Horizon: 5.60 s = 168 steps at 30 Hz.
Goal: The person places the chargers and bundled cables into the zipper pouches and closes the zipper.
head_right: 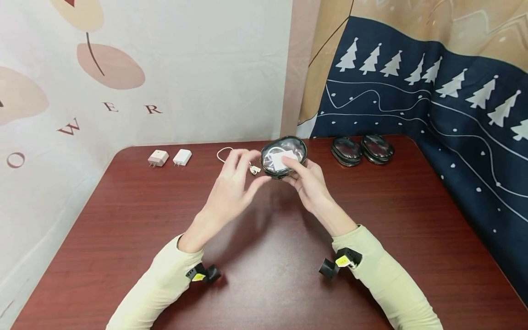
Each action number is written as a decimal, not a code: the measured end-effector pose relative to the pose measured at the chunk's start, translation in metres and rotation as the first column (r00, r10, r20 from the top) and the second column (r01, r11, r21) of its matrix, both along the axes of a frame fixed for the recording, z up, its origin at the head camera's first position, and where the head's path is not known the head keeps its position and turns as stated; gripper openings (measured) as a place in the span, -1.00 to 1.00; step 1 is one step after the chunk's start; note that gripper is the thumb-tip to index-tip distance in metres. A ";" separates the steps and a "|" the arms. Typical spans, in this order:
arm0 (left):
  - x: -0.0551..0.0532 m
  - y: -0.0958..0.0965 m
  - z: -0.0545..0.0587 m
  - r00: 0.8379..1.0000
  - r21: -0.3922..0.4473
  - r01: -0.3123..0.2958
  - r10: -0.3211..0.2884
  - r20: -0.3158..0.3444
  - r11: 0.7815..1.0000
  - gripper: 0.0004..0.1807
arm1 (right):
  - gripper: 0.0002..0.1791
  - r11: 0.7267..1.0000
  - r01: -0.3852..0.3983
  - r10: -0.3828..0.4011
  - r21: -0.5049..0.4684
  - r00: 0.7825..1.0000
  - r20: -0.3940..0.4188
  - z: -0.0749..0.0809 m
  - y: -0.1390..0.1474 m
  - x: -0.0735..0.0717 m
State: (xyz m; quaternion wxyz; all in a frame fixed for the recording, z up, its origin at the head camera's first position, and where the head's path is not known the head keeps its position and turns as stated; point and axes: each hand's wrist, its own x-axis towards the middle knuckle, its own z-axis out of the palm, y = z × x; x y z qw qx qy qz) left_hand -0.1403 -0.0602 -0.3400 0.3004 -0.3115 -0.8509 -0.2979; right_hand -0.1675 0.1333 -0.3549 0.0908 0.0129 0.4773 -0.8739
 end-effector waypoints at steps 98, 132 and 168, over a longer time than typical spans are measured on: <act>-0.120 0.099 -0.070 0.743 -0.248 -0.132 0.261 0.617 0.960 -0.53 | -0.63 0.375 0.249 -0.217 0.893 0.960 -0.176 -0.068 0.056 -0.104; -0.108 0.074 -0.061 0.735 -0.335 -0.136 0.322 0.597 0.932 -0.45 | -0.58 0.173 0.439 -0.033 0.882 0.897 -0.440 -0.054 0.090 -0.099; -0.091 0.001 -0.061 0.754 -0.427 -0.160 0.389 0.529 0.890 -0.50 | -0.25 0.016 0.166 0.030 0.986 0.986 -0.166 -0.052 0.141 -0.103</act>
